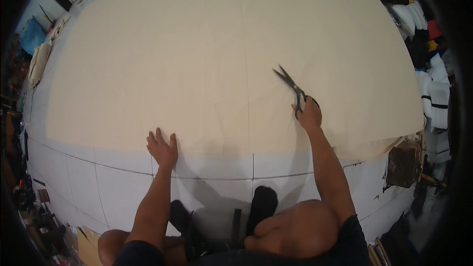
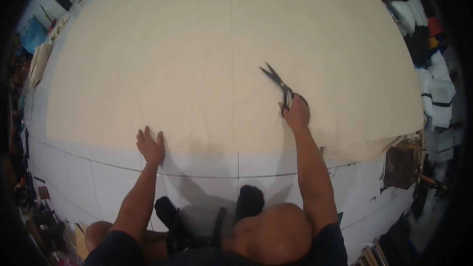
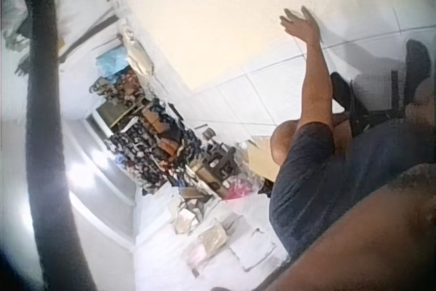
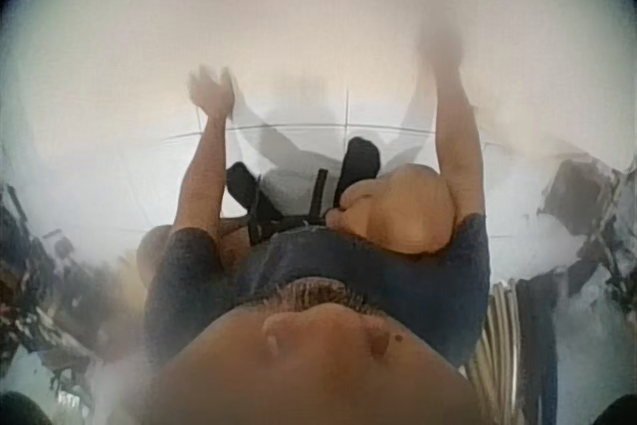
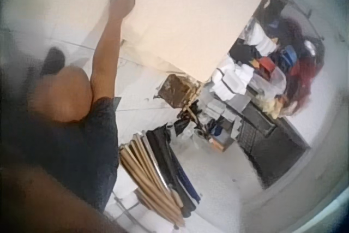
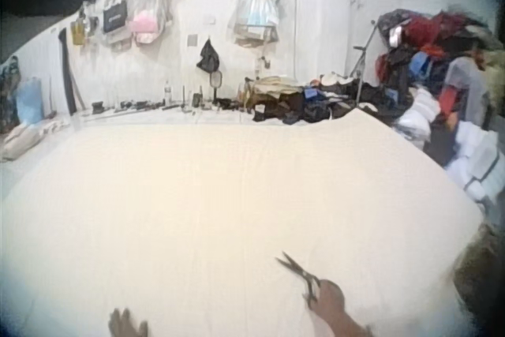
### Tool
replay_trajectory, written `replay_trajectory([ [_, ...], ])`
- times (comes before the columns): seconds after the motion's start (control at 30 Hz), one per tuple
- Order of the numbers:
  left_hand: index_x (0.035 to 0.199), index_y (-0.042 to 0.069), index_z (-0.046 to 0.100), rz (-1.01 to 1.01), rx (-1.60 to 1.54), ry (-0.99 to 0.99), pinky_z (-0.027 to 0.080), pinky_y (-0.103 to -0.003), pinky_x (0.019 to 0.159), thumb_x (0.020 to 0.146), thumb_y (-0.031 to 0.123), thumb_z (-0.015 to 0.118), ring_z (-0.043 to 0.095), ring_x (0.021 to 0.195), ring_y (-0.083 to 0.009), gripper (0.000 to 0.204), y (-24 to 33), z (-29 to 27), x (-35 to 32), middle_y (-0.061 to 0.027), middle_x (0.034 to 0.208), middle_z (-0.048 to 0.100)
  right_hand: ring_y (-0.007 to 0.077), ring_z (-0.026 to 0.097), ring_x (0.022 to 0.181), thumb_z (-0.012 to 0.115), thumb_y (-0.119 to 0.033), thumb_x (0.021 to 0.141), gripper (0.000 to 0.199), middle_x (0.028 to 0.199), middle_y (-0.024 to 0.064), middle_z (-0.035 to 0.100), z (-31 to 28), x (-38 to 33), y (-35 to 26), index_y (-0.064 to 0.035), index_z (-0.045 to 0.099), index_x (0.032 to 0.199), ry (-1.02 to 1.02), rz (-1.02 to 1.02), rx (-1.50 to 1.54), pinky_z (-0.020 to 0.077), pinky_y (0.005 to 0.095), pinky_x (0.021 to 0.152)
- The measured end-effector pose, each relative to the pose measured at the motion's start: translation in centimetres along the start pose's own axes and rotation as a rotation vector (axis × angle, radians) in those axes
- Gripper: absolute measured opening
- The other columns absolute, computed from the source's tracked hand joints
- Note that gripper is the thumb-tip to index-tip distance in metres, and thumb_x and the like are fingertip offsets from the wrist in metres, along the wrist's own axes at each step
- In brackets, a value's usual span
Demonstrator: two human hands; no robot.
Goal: The person marks a large piece of beige fabric on the floor using a metal ruler and a pen, then cuts the fabric along the marked lines with scissors. The person removes the cut piece and continues cutting the remaining fabric.
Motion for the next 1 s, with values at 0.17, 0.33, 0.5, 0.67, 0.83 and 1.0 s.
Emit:
replay_trajectory([
  [0.17,0.146,0.003,0.045,0.019,-0.008,-0.016,0.021,-0.058,0.117,0.093,0.046,0.063,0.029,0.143,-0.0459,0.07,0.4,-0.3,0.5,-0.0283,0.154,0.034,0.0419,0.063,0.1,0.077,-0.039,0.085,0.058,0.106,0.0239,0.064,-1.6,-2.7,0.3,0.0035,0.052,0.116,0.084,0.036,0.052,0.0499,0.0508,0.085],
  [0.33,0.143,0.005,0.048,0.205,-0.119,0.027,0.023,-0.058,0.116,0.092,0.04,0.065,0.032,0.142,-0.0438,0.064,3.8,-1.2,-0.6,-0.0274,0.151,0.038,0.0347,0.065,0.098,0.075,-0.043,0.089,0.056,0.104,0.0207,0.065,-1.6,-9.2,-0.6,0.0037,0.056,0.113,0.02,0.296,0.394,0.0507,0.0427,0.085],
  [0.5,0.141,0.012,0.053,0.598,-0.169,-0.135,0.022,-0.059,0.118,0.089,0.037,0.069,0.032,0.142,-0.0481,0.06,11.8,0.8,-5.4,-0.0241,0.154,0.036,0.0168,0.057,0.06,0.067,-0.043,0.096,0.042,0.065,0.0069,0.059,0.6,-17.9,-1.7,-0.0025,0.058,0.089,-0.236,0.429,0.757,0.0461,0.0329,0.058],
  [0.67,0.14,0.016,0.054,0.869,-0.228,-0.327,0.022,-0.057,0.12,0.089,0.031,0.07,0.03,0.145,-0.0443,0.055,18.6,1.2,-10.8,-0.0184,0.156,0.037,0.0118,0.055,0.057,0.063,-0.042,0.098,0.035,0.065,0.0004,0.057,2.1,-30.5,-4.0,-0.0093,0.057,0.087,-0.6,0.682,1.074,0.0407,0.0276,0.052],
  [0.83,0.137,0.013,0.057,0.974,-0.267,-0.375,0.024,-0.052,0.121,0.089,0.025,0.069,0.032,0.144,-0.0401,0.05,20.9,2.5,-13.3,-0.0156,0.154,0.04,0.0126,0.055,0.059,0.062,-0.043,0.099,0.035,0.068,0.0002,0.057,3.5,-38.6,-5.1,-0.0096,0.058,0.091,-0.794,0.928,1.134,0.0418,0.0279,0.053],
  [1.0,0.131,0.008,0.058,1.019,-0.259,-0.418,0.028,-0.05,0.119,0.09,0.025,0.067,0.038,0.14,-0.0377,0.045,23.8,3.8,-14.2,-0.0159,0.145,0.047,0.0138,0.055,0.06,0.06,-0.046,0.099,0.038,0.069,0.0014,0.056,2.9,-39.1,-6.8,-0.0086,0.057,0.093,-0.741,0.996,1.156,0.0437,0.0287,0.055],
])
Point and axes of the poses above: each hand's wrist, its own x-axis towards the middle knuckle, its own z-axis out of the palm, y = z × x, the point moved 9 cm from there along x, towards the middle knuckle
